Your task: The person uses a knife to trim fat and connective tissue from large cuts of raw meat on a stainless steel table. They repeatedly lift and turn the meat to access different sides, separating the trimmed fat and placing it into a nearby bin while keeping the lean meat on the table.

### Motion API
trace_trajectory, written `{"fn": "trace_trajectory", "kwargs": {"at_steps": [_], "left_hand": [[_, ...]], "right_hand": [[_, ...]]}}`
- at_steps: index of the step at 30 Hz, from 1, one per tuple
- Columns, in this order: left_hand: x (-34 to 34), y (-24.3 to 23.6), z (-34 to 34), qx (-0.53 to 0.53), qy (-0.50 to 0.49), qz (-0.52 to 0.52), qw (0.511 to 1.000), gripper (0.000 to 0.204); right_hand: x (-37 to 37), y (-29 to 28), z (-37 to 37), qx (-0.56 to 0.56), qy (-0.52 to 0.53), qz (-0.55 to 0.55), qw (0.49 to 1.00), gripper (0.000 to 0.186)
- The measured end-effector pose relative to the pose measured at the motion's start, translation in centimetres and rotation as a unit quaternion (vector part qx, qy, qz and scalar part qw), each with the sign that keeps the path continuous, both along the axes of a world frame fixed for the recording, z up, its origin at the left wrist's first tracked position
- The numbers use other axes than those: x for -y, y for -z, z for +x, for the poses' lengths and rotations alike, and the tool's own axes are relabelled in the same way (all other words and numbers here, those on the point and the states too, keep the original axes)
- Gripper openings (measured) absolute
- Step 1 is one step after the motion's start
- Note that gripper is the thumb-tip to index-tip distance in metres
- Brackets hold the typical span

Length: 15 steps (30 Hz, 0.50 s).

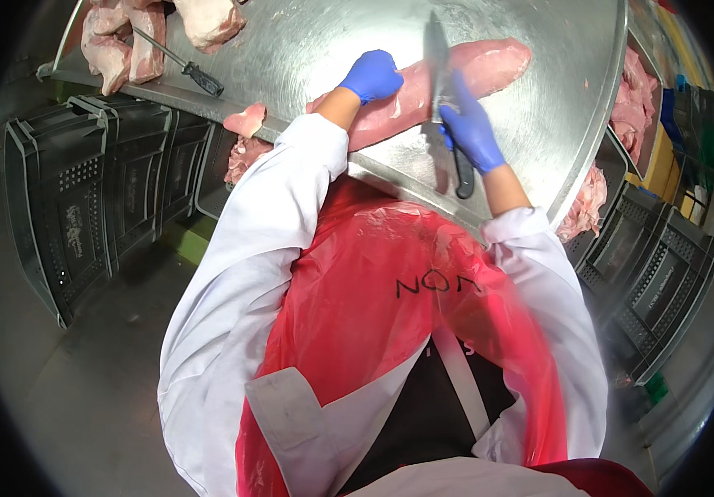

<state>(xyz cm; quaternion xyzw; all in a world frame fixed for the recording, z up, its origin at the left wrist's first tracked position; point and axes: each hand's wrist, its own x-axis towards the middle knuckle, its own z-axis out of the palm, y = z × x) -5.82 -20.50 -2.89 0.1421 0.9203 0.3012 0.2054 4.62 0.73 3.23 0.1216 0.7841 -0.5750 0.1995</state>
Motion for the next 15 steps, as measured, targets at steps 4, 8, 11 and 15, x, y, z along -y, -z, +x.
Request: {"fn": "trace_trajectory", "kwargs": {"at_steps": [4,8,11,15], "left_hand": [[-0.1,-1.0,0.3,-0.007,-0.017,0.053,0.998,0.026],[1.7,-0.3,0.4,-0.004,-0.087,0.118,0.989,0.021],[2.0,-2.7,1.0,0.067,-0.137,0.197,0.968,0.019],[5.1,-6.9,1.8,0.128,-0.191,0.329,0.916,0.021]], "right_hand": [[2.2,0.7,-0.2,0.006,-0.092,0.065,0.994,0.076],[1.1,-2.7,3.5,0.079,-0.206,0.065,0.973,0.077],[1.5,-3.7,3.0,0.142,-0.171,-0.027,0.975,0.076],[4.9,-2.8,0.9,0.156,-0.129,-0.141,0.969,0.072]]}}
